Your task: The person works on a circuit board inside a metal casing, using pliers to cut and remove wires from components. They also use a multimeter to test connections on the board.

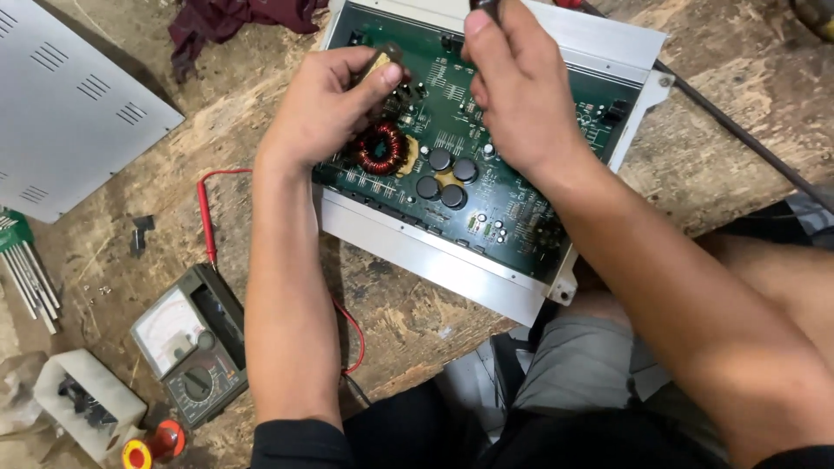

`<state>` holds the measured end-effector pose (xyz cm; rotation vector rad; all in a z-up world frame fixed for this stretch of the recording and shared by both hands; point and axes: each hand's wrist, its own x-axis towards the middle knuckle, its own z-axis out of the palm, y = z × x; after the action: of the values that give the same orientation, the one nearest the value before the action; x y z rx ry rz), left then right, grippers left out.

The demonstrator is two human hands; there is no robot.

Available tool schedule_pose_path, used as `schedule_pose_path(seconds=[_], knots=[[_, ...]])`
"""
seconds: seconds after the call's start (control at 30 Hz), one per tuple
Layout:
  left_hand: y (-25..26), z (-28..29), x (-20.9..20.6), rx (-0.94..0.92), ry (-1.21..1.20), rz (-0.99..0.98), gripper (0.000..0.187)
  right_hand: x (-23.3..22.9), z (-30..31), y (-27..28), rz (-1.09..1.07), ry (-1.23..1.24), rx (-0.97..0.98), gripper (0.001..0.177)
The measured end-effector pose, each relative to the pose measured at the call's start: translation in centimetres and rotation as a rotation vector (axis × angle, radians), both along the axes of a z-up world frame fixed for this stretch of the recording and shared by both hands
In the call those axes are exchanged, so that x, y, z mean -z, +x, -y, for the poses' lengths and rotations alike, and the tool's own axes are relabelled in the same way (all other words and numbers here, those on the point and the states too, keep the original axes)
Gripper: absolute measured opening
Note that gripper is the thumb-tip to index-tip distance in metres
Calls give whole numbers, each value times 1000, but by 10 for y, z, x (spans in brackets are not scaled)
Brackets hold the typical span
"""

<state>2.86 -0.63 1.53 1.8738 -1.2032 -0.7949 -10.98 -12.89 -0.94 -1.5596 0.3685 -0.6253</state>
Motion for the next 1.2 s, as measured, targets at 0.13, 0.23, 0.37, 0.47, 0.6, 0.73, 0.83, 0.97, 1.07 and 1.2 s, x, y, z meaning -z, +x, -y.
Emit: schedule_pose_path(seconds=[0.13,0.23,0.37,0.47,0.6,0.73,0.83,0.97,1.07,1.2], knots=[[0,-2,1,-1,4,-35,26,-5,-2,5,29,90,104,33],[3,2,2,-23,87,44,27,-26,-5,3,-616,-136,-310,21],[3,-2,2,9,-4,-24,28,-11,0,7,-361,-20,-106,26],[3,-1,4,-30,33,-6,26,-19,-4,4,-397,-104,-159,26],[2,-2,1,-4,-80,12,27,-14,-2,1,-327,-99,-189,23],[-12,-2,-14,-35,-209,173,44,-1,4,-4,-42,-46,-70,21],[-40,3,-22,-46,-352,417,40,-10,3,-11,44,-8,13,23],[-72,-1,7,-101,-6,739,19,-11,-2,-33,188,68,33,20],[-73,-5,33,-62,-14,836,16,-6,-7,-54,201,61,13,23],[-80,-2,29,-14,-90,852,14,-13,-12,-63,-139,171,94,19]])
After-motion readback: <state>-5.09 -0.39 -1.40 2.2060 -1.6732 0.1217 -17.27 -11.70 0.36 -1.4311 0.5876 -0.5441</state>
